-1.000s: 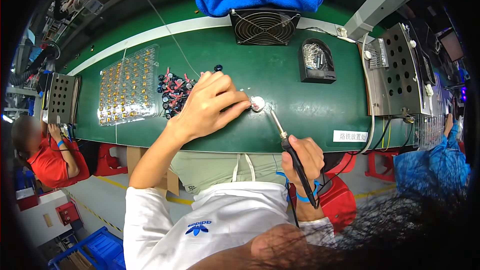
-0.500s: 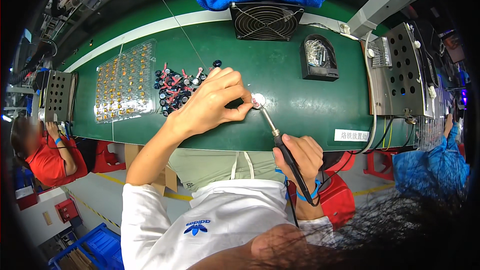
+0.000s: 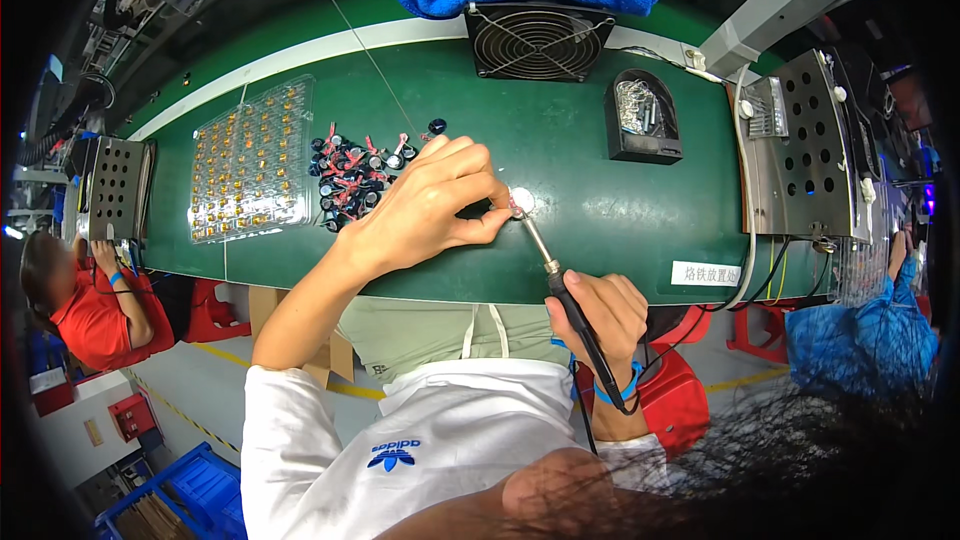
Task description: Soldering small electronic components onto circular base plates on a factory assembly line.
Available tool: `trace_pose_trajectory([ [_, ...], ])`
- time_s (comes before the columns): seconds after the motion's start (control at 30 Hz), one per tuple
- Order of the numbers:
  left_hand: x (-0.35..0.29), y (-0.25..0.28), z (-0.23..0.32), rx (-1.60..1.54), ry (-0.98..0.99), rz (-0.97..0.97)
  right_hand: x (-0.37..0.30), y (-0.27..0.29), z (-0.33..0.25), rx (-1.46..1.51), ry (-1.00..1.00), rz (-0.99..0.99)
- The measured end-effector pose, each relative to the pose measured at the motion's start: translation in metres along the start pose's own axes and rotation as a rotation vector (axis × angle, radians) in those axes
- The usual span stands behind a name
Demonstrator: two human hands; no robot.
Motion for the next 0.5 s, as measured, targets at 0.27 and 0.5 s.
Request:
trace_pose_trajectory([
  [0.27,0.001,0.012,-0.011,0.107,-0.024,0.122,0.005,-0.002,-0.002,-0.005,0.007,-0.012],
  [0.5,-0.025,0.065,-0.02,0.459,0.128,0.292,-0.006,0.002,-0.005,0.008,-0.089,0.046],
])
Point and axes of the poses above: each hand's wrist, its own x-axis towards the middle knuckle, its own y-axis out of the back of the hand, z = x × y, the point moved 2 cm from there along x, towards the middle knuckle, and after that the axes turned 2 degrees about -z, right-handed, at the moved point
